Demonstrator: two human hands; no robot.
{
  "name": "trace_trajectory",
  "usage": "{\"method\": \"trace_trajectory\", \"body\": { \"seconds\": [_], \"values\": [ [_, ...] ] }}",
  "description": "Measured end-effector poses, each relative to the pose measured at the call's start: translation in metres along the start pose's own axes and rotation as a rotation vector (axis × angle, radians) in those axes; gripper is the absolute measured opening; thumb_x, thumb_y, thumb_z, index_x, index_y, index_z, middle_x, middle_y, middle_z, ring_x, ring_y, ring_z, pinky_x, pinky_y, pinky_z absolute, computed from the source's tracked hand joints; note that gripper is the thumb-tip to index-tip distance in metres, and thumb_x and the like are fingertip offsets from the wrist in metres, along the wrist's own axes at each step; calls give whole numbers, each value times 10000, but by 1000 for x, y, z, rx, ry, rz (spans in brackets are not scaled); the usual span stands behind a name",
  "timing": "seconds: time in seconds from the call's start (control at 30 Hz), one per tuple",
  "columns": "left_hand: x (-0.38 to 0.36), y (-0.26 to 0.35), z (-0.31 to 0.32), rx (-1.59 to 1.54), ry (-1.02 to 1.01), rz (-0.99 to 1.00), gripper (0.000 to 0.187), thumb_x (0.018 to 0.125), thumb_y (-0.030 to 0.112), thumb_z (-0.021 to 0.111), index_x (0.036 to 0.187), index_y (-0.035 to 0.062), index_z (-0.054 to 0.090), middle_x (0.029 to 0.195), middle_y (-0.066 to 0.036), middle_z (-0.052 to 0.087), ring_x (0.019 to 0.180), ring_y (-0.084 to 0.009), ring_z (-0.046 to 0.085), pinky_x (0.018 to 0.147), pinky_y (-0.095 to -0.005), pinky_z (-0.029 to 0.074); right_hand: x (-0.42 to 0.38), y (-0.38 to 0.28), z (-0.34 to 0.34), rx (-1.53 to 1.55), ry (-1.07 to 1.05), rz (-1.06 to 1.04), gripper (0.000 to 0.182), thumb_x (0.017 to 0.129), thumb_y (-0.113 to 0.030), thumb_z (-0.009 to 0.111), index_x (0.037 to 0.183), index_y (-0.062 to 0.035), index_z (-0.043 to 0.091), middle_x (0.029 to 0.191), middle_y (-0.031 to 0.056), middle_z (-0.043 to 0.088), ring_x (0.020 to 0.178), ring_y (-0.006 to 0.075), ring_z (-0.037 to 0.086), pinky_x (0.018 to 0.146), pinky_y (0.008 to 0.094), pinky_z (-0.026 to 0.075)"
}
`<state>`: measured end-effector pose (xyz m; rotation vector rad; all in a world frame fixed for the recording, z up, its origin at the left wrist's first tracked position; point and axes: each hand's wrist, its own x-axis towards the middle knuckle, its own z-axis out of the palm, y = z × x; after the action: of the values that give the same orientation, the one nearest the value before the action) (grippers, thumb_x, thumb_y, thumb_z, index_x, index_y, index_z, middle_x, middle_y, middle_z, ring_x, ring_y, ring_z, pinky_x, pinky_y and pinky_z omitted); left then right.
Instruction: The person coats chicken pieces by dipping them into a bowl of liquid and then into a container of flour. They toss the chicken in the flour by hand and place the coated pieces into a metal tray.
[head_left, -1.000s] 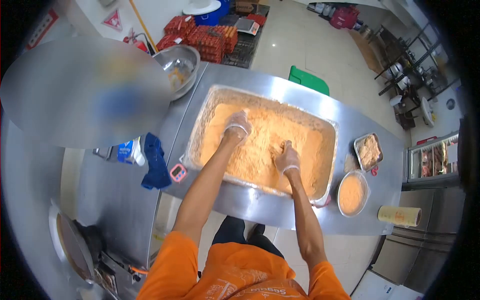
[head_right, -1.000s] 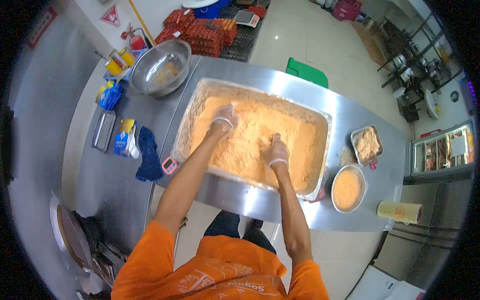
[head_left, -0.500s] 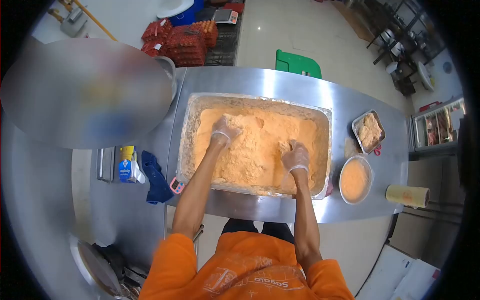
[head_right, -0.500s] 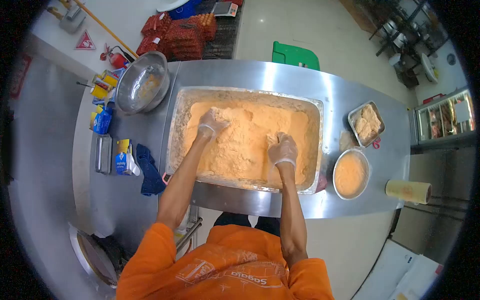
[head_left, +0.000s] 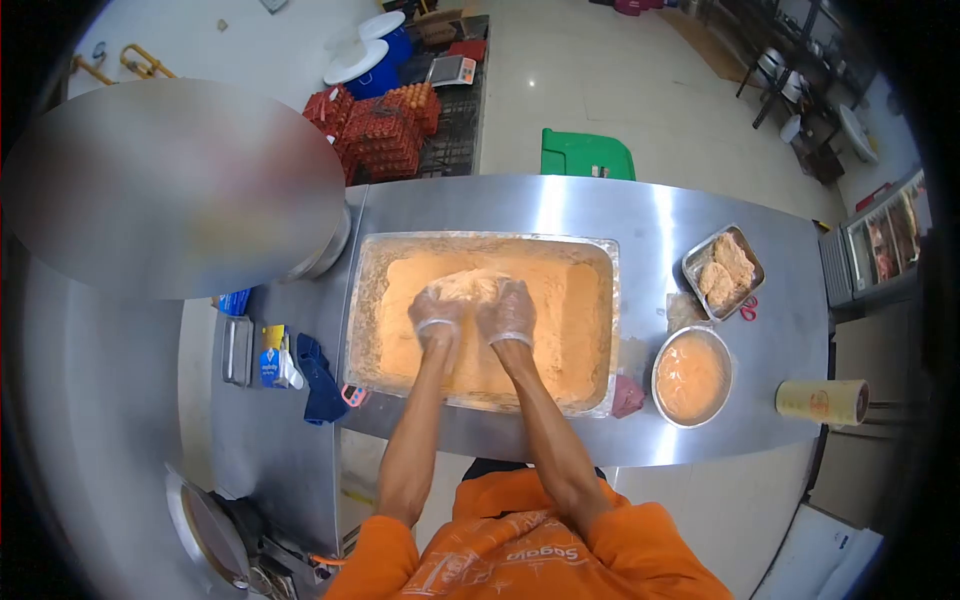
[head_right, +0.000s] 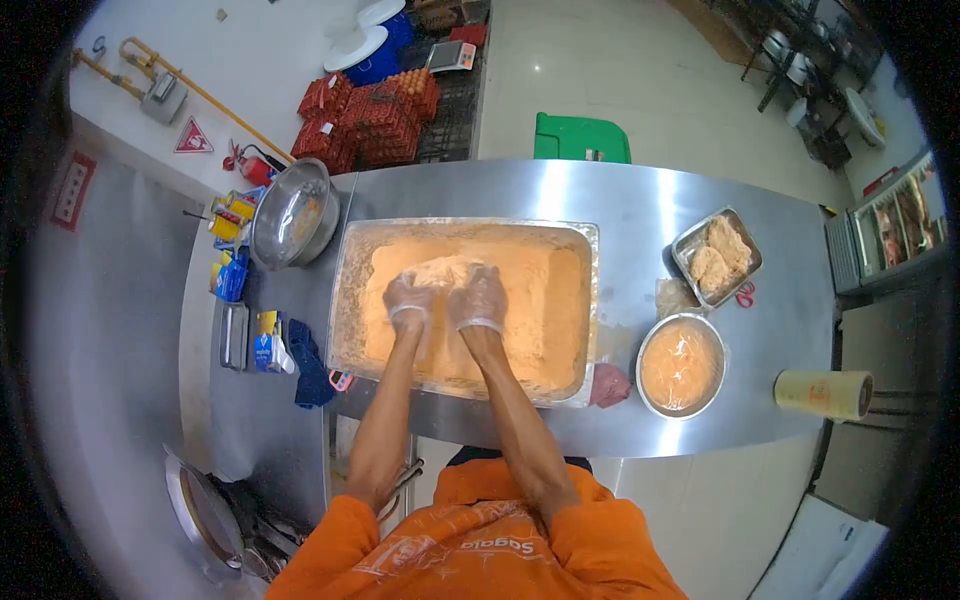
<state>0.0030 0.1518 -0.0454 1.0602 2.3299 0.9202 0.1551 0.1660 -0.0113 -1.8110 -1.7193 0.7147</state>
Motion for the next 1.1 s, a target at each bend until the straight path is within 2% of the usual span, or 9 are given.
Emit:
{"method": "trace_trajectory", "body": {
  "seconds": [0.23,0.33,0.4,0.47,0.53,0.63,0.8,0.97,1.1],
  "values": [
    [-49,30,-1,242,142,102,287,825,212,750,1029,11,748,933,-175,763,865,-263,746,755,-373,562,1,51,35,154,107,-130,224,841,-124,617,994,36,656,1002,243,663,917,395,651,847,455,544],
    [-41,-19,39,66,224,215,361,813,267,798,1020,-18,720,856,-178,721,828,-278,694,737,-412,536,7,23,-15,246,-100,9,223,829,-107,623,1009,16,672,1028,250,666,958,404,660,861,446,550],
    [-54,8,15,207,98,326,388,812,285,809,1018,-28,710,832,-176,715,778,-287,668,715,-419,530,15,36,-46,256,-125,40,240,830,-133,642,1026,-1,684,1043,246,674,967,403,670,866,445,555],
    [-26,-25,22,545,304,567,398,799,265,832,1019,-38,698,858,-167,729,729,-237,645,676,-391,527,27,62,-87,178,-131,29,289,842,-149,644,1085,-3,696,1090,234,687,1002,385,683,886,434,563],
    [-44,49,12,53,-44,84,378,802,226,839,1017,-44,684,852,-122,724,718,-186,638,649,-360,524,36,89,-141,263,-137,76,334,843,-176,662,1130,-13,707,1118,225,701,1026,369,693,906,421,564],
    [-89,141,27,-230,-105,91,343,819,205,833,1005,-38,678,826,-81,699,726,-154,629,650,-345,521,56,154,-220,593,-34,135,394,817,-229,716,1165,-43,721,1121,198,728,1020,335,708,922,395,559],
    [-150,259,130,-206,-236,390,356,825,245,820,1003,-28,676,839,-104,706,738,-203,651,677,-362,541,89,291,-303,490,349,204,417,785,-188,727,1173,-36,725,1089,163,749,968,274,724,897,339,555],
    [-187,334,270,48,-386,612,396,799,292,756,1045,-14,702,1022,-218,735,961,-382,708,850,-445,562,133,445,-302,546,348,258,434,817,-104,671,1243,-24,680,1123,150,741,1012,237,704,893,340,543],
    [-210,355,348,269,-526,757,371,822,286,728,1079,18,724,1058,-205,734,1008,-379,700,905,-451,558,108,411,-360,35,292,494,548,827,-256,716,1340,-79,642,1229,200,702,1159,383,653,976,422,519]
  ]
}}
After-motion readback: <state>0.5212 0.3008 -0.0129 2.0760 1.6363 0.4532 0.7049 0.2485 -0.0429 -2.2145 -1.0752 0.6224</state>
